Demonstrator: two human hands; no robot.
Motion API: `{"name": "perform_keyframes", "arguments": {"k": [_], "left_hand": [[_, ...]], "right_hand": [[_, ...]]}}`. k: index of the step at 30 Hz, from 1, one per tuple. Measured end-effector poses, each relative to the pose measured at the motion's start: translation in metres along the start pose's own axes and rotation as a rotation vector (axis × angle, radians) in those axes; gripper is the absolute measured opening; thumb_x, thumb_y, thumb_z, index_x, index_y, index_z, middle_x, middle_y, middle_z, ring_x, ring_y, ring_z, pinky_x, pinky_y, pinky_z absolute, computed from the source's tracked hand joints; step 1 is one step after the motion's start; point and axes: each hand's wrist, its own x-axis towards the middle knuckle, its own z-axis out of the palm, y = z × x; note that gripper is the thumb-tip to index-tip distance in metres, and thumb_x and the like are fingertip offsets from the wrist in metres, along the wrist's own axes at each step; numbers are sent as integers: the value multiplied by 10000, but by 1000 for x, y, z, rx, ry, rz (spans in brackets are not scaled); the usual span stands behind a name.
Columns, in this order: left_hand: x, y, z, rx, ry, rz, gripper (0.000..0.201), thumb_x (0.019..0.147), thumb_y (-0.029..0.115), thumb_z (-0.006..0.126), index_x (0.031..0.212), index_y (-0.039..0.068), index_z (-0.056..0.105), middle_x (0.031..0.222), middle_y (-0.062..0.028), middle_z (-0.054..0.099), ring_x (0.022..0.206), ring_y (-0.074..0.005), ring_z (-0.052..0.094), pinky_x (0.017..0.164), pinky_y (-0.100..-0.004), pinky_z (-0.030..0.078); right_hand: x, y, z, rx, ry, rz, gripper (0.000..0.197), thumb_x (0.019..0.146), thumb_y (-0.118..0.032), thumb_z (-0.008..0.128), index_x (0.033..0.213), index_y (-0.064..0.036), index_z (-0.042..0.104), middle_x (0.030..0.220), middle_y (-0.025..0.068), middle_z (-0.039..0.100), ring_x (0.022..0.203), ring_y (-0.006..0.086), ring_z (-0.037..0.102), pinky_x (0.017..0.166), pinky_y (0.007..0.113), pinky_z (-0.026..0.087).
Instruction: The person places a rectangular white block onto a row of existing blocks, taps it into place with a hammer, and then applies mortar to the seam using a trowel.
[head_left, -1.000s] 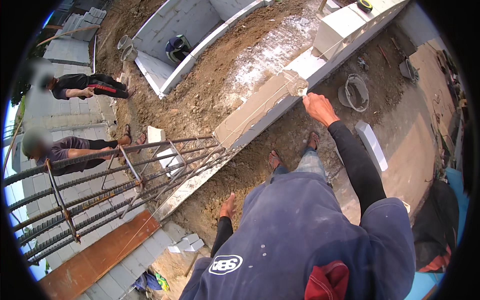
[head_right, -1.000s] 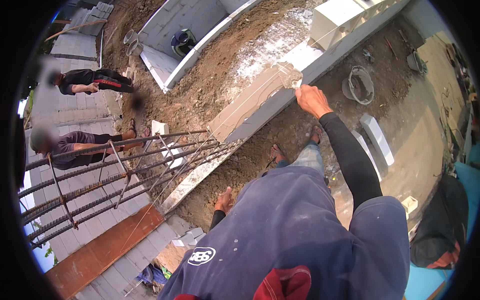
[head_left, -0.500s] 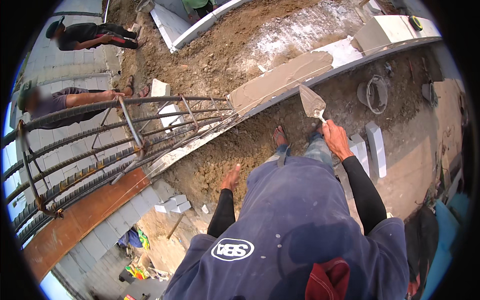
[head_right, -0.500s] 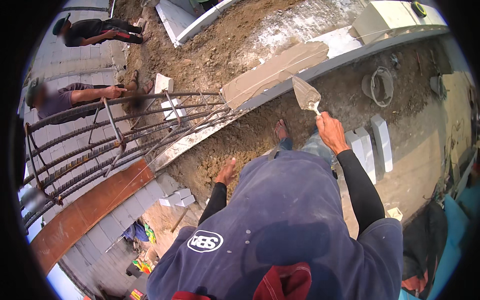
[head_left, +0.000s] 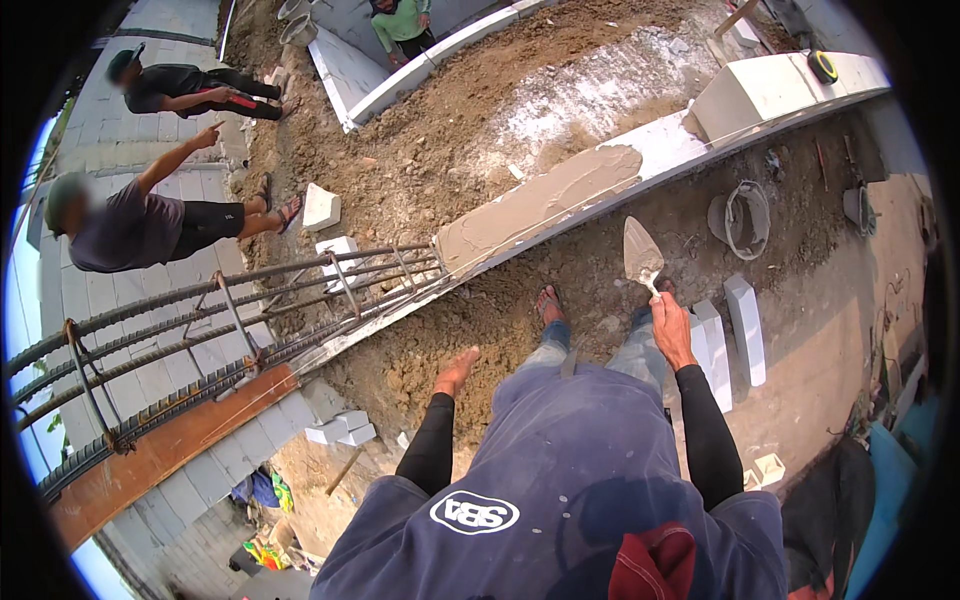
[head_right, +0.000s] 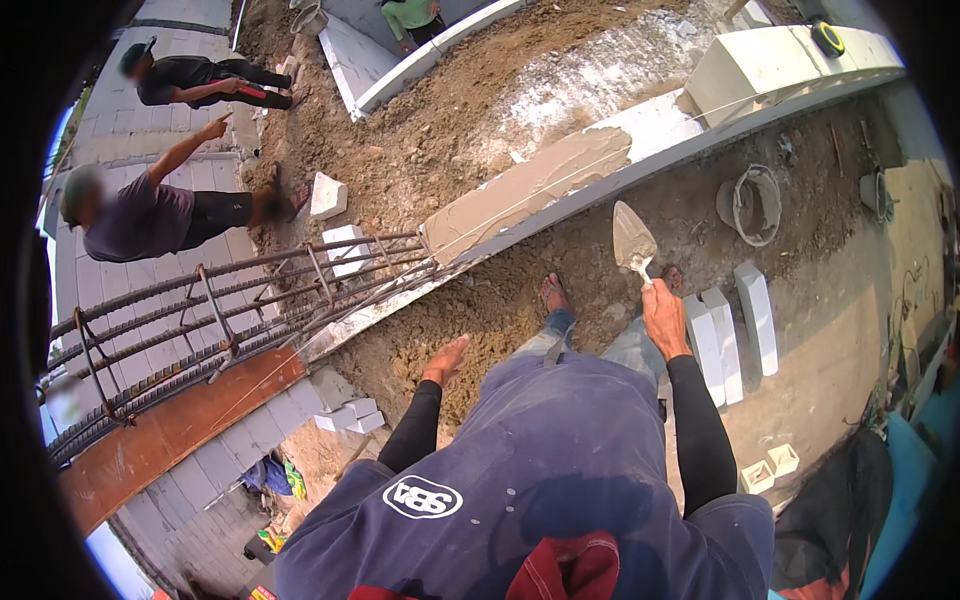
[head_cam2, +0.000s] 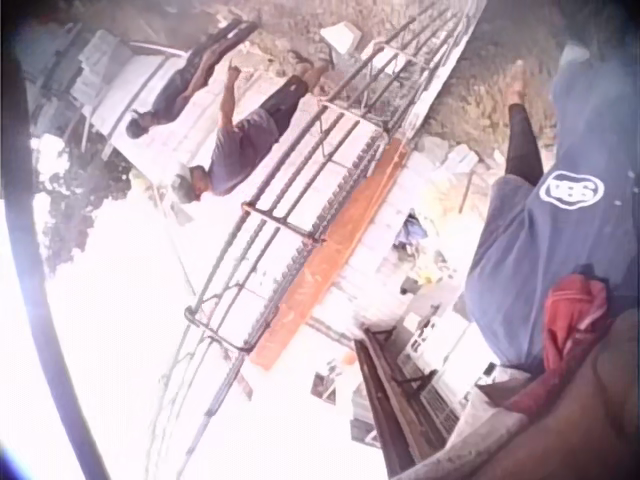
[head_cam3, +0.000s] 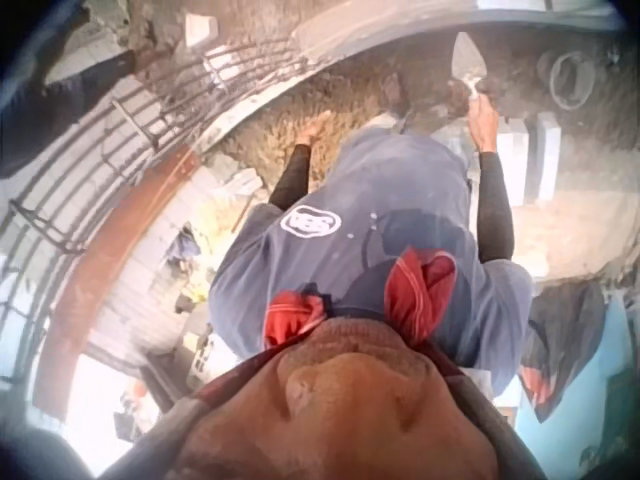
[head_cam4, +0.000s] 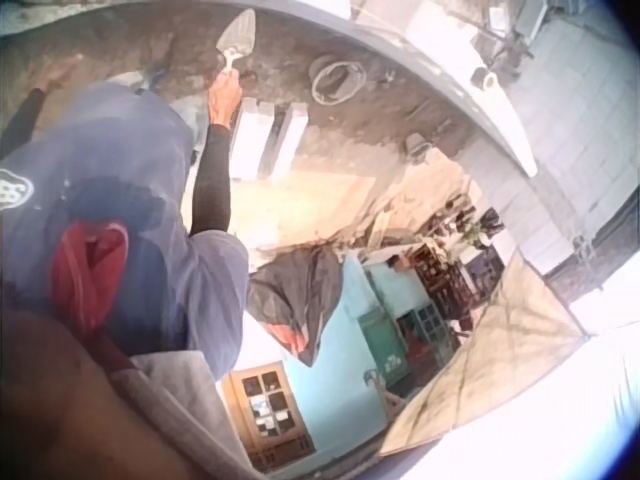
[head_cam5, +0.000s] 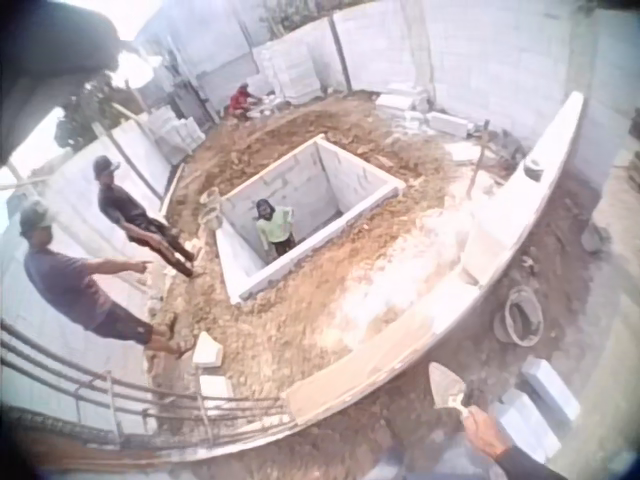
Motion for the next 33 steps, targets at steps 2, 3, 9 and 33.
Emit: {"name": "perform_keyframes", "arguments": {"k": [2,3,9,33], "left_hand": [[-17,49,20,-24,-53,-54,952,900,775,447,1572,109,339,1641,-61,310,1503,-271,293,1190,-389,283],[-11,42,26,15,-53,-23,947,900,769,456,1573,113,339,1641,-70,308,1502,-280,293,1184,-411,295],[-25,73,116,-79,-125,-237,885,911,688,563,1464,1,481,1464,-214,507,1297,-335,523,1046,-499,434],[-97,172,320,207,-15,-660,644,993,508,574,1466,76,503,1321,-150,624,1207,-243,577,996,-354,469]], "right_hand": [[-26,46,-25,-34,54,79,315,1039,-296,452,1002,-13,586,759,242,618,727,443,631,643,516,456],[-35,62,-39,-41,80,109,328,1043,-298,442,1004,-9,591,750,220,626,708,415,642,640,496,467],[-39,188,-133,-140,176,622,409,1015,-393,434,1197,-74,612,1059,270,696,1011,492,645,879,566,496],[357,698,-101,-759,204,283,136,892,-182,610,898,-114,727,906,93,692,806,291,708,660,429,546]]}}
